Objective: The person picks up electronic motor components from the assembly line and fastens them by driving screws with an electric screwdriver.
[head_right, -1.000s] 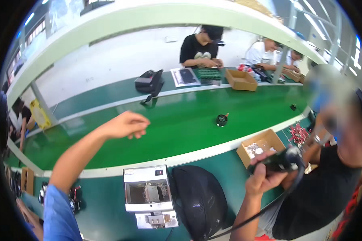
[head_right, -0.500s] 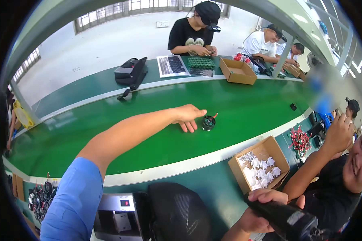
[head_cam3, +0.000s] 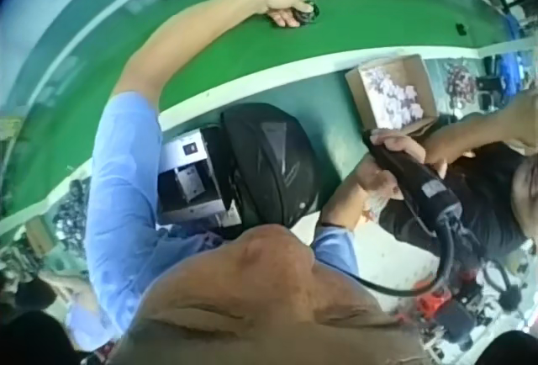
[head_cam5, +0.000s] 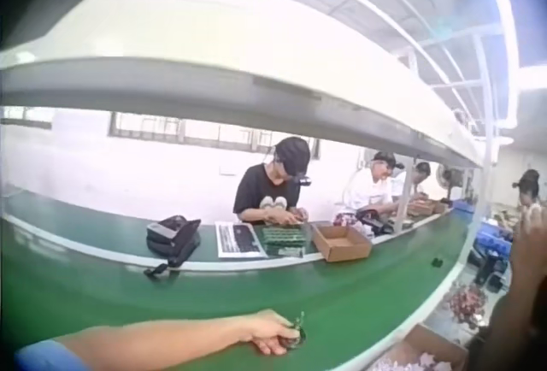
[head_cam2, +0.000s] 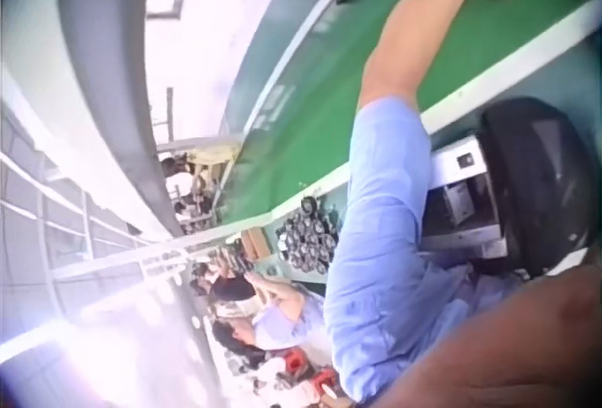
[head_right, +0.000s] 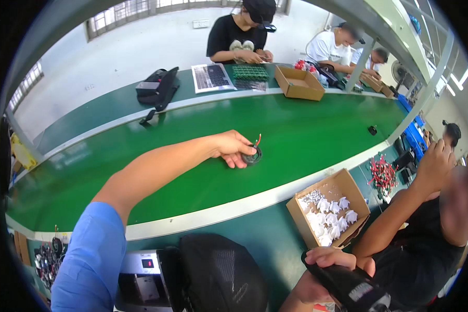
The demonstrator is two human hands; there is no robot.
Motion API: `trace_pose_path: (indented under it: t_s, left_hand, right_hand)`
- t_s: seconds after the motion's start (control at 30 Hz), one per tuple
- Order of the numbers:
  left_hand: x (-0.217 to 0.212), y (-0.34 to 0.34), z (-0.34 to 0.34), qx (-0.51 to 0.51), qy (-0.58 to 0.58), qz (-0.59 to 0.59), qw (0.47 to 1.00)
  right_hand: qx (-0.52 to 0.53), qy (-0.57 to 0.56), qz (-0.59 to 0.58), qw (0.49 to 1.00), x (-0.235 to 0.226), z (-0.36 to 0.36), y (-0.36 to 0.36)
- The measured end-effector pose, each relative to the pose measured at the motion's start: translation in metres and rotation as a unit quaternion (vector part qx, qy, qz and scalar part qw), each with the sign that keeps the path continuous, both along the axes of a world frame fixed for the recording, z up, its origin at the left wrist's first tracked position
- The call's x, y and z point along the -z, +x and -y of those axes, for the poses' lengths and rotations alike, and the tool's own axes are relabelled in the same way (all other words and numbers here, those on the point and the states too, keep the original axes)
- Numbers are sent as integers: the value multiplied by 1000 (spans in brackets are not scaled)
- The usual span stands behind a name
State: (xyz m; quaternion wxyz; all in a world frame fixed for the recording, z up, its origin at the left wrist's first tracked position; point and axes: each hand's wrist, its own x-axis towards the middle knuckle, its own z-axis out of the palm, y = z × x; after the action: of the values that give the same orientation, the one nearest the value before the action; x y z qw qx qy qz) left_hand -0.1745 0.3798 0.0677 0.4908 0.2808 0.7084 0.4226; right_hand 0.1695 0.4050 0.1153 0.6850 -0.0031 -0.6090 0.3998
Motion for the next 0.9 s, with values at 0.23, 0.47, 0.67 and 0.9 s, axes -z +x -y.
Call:
trace_pose_path:
  t_s: [0.23, 0.47, 0.67, 0.9]
  left_hand:
    - [-144, 59, 201, -83, 114, -160, 977]
    - [-98, 270, 441, -397, 206, -81, 891]
    - [-26, 381, 460, -409, 58, 73, 908]
    - [6, 352, 441, -284, 1, 38, 958]
  right_hand:
    - [-88, 21, -17, 996, 10, -15, 0]
    - [-143, 80, 50, 985, -1, 3, 21]
    - [-215, -31, 90, 972, -29, 70, 105]
    - [-391, -235, 131, 880, -16, 142, 153]
